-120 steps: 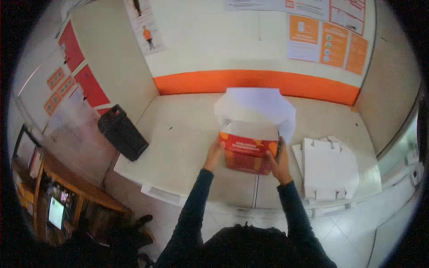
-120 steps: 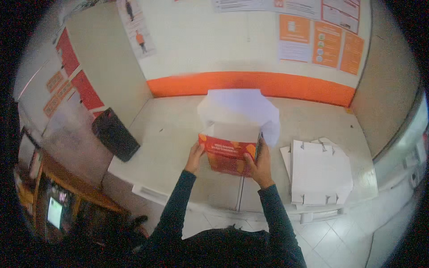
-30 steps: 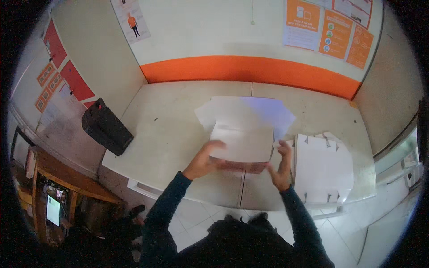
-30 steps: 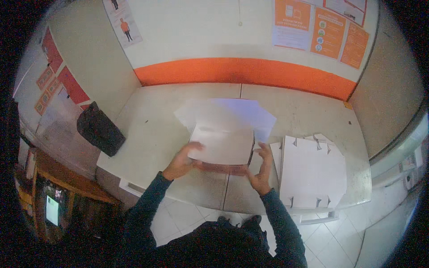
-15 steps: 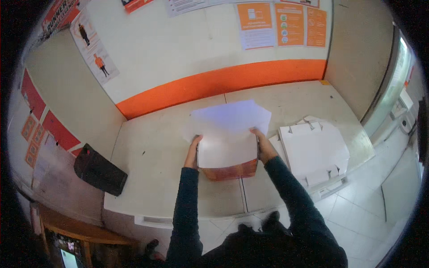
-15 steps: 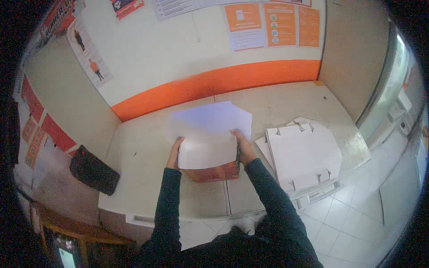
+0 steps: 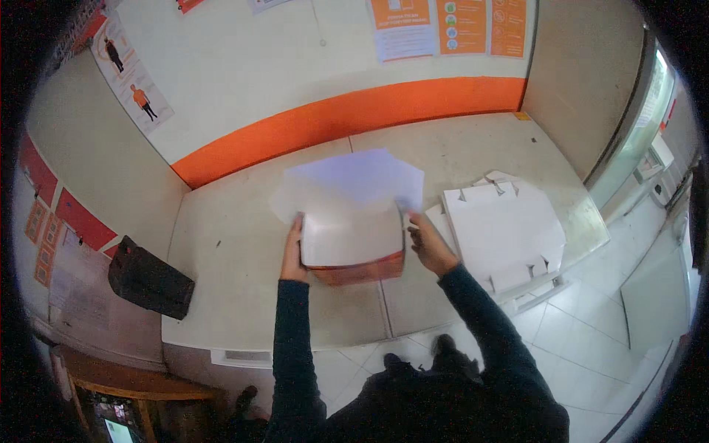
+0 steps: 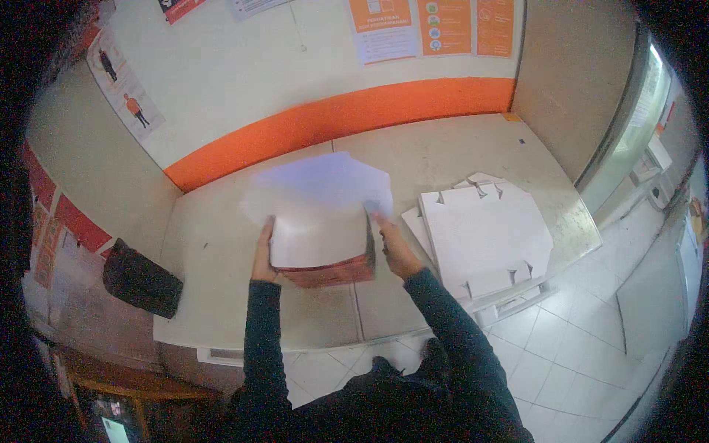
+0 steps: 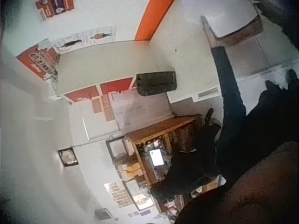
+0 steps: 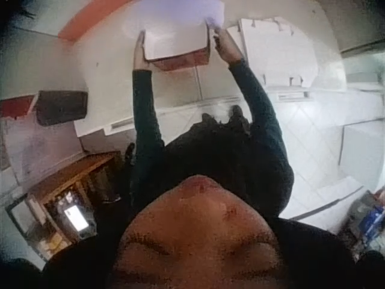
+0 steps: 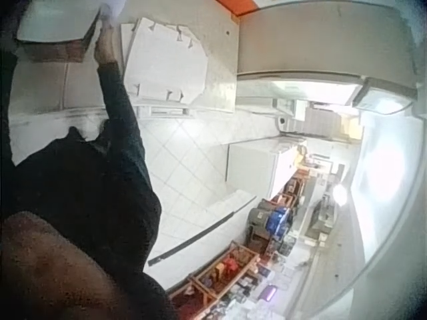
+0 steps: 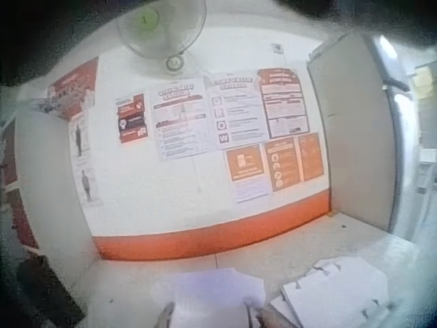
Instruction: Assembling cardboard food containers and stacking them.
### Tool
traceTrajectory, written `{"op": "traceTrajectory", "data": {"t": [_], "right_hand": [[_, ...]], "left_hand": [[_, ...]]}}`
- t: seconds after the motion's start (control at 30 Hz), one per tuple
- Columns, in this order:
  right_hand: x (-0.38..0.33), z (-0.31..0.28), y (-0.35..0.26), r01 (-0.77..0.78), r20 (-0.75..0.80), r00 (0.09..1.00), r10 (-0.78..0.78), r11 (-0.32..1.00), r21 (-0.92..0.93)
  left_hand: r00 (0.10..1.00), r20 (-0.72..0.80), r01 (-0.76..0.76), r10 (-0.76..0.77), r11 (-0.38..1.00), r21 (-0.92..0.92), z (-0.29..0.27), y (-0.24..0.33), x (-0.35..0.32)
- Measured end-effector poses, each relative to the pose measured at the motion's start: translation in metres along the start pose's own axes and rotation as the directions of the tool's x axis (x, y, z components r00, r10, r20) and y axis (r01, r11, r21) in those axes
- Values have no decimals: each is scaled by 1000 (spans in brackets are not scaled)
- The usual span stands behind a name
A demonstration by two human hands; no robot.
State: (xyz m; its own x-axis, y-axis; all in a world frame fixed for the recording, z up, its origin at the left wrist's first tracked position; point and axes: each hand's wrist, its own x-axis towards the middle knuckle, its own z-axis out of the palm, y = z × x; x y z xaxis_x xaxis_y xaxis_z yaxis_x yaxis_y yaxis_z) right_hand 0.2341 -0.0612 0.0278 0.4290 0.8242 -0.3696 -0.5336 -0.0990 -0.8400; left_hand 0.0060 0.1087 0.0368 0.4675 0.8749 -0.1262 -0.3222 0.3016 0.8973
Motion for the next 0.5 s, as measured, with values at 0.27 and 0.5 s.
{"op": "traceTrajectory", "data": {"t": [0.27,0.5], "right_hand": [[-111,-191,-10,186,293,953,-76,-616,-765],[-88,-247,-19,552,545,834,88,-183,-814]], "left_hand": [[461,-215,-584,861,477,656,67,-86,-115],[573,819,-818,42,-33,574,205,-179,-130]]}}
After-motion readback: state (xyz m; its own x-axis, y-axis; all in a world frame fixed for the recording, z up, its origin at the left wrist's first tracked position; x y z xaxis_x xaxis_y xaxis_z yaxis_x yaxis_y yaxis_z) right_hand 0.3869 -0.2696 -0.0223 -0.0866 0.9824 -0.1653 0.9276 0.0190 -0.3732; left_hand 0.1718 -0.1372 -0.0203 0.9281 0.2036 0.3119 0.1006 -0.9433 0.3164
